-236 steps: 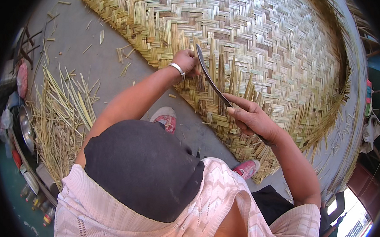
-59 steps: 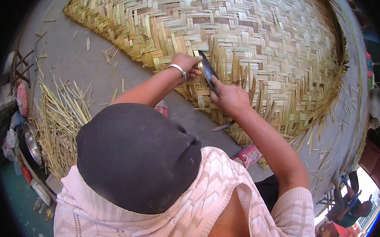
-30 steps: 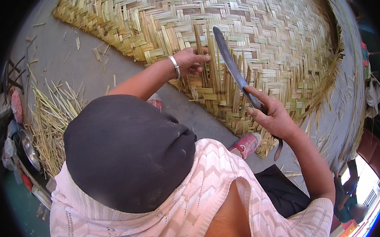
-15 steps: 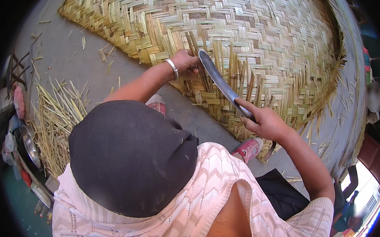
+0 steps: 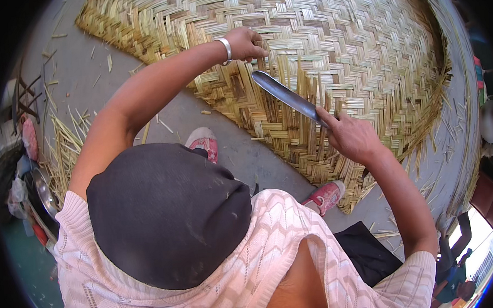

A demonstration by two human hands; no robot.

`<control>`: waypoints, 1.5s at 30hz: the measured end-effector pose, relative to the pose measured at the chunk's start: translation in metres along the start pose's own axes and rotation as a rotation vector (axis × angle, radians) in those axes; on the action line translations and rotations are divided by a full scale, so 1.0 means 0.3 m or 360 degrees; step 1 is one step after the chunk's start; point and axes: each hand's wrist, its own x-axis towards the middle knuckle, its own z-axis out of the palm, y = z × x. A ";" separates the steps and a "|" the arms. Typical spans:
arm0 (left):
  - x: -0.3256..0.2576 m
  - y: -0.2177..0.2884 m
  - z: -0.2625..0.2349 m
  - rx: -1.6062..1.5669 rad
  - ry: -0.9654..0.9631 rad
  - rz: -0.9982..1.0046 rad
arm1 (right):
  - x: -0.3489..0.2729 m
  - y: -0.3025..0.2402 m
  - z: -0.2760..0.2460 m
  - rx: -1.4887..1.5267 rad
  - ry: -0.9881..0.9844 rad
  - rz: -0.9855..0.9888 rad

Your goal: The person is weaving a large mat using dried palm leaves. They use a curved knife to trim and secure the edges of the mat while sitting on the floor.

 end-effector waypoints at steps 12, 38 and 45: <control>0.093 0.151 -0.034 0.1548 -0.0554 0.0429 | 0.035 0.019 -0.041 -0.0011 -0.0093 0.0018; 0.029 0.126 0.050 0.1847 -0.0323 0.0418 | 0.261 0.138 0.065 0.0195 -0.0090 -0.0022; -0.001 0.166 0.087 0.1387 -0.0159 -0.0219 | 0.261 0.137 0.091 0.0276 -0.0061 -0.0031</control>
